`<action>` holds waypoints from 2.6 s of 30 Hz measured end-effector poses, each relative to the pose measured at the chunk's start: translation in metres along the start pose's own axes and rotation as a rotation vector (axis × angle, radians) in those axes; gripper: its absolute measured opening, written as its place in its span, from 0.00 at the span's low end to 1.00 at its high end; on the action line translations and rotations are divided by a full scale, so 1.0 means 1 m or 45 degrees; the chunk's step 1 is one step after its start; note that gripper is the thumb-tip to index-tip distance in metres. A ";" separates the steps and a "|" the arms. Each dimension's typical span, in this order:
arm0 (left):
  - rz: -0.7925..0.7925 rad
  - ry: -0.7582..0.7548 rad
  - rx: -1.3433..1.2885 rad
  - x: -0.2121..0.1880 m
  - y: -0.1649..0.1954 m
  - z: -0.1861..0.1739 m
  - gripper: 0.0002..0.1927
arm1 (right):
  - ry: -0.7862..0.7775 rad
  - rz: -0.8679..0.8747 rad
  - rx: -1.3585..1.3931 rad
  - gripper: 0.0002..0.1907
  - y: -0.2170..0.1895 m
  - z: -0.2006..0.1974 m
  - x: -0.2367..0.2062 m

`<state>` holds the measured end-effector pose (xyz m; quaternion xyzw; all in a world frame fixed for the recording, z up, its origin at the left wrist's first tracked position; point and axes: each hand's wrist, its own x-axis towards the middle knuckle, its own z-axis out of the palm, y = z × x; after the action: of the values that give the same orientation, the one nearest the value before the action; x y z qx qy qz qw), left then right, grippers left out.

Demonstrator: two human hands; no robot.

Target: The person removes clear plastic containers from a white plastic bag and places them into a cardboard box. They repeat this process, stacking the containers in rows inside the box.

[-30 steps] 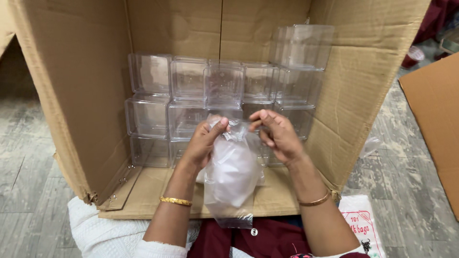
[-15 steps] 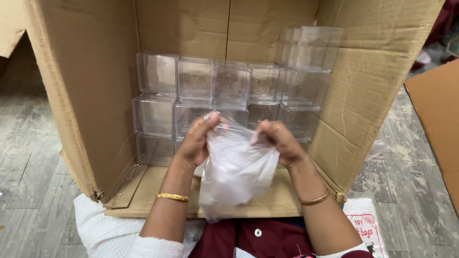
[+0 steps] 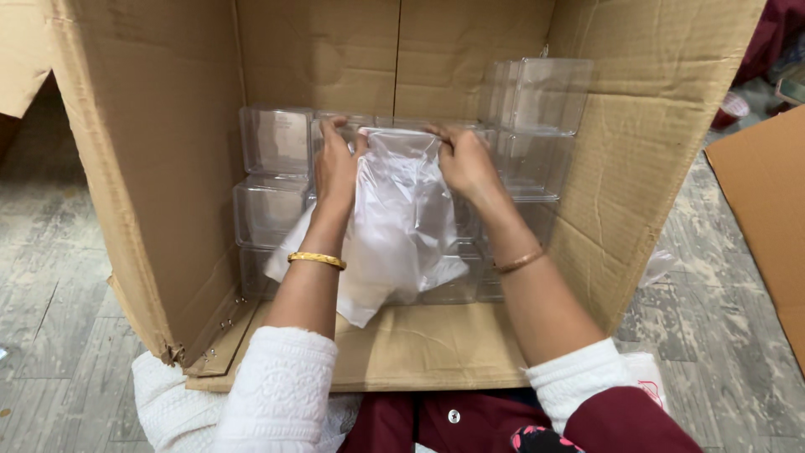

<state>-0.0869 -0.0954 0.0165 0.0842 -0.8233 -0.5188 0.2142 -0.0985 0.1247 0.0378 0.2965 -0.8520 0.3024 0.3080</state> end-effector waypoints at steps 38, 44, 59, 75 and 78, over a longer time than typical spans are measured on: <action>-0.554 -1.128 -0.921 -0.130 -0.003 0.003 0.21 | 0.830 1.271 0.709 0.14 0.091 -0.323 -0.253; -0.437 -1.078 -0.946 -0.130 0.005 0.007 0.15 | 1.134 1.879 0.595 0.09 0.167 -0.276 -0.255; -0.469 -1.028 -1.254 -0.134 0.010 -0.007 0.13 | -0.106 0.641 0.433 0.18 -0.099 -0.164 -0.114; -0.331 -0.819 -1.197 -0.142 -0.013 -0.014 0.10 | -0.077 0.828 0.828 0.11 -0.097 -0.061 -0.112; -0.348 -0.879 -1.121 -0.139 -0.012 -0.020 0.13 | -0.264 0.780 0.957 0.11 -0.099 -0.057 -0.107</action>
<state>0.0454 -0.0666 -0.0241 -0.0814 -0.5336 -0.8330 -0.1213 0.0576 0.1353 0.0318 0.1516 -0.7580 0.6343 -0.0098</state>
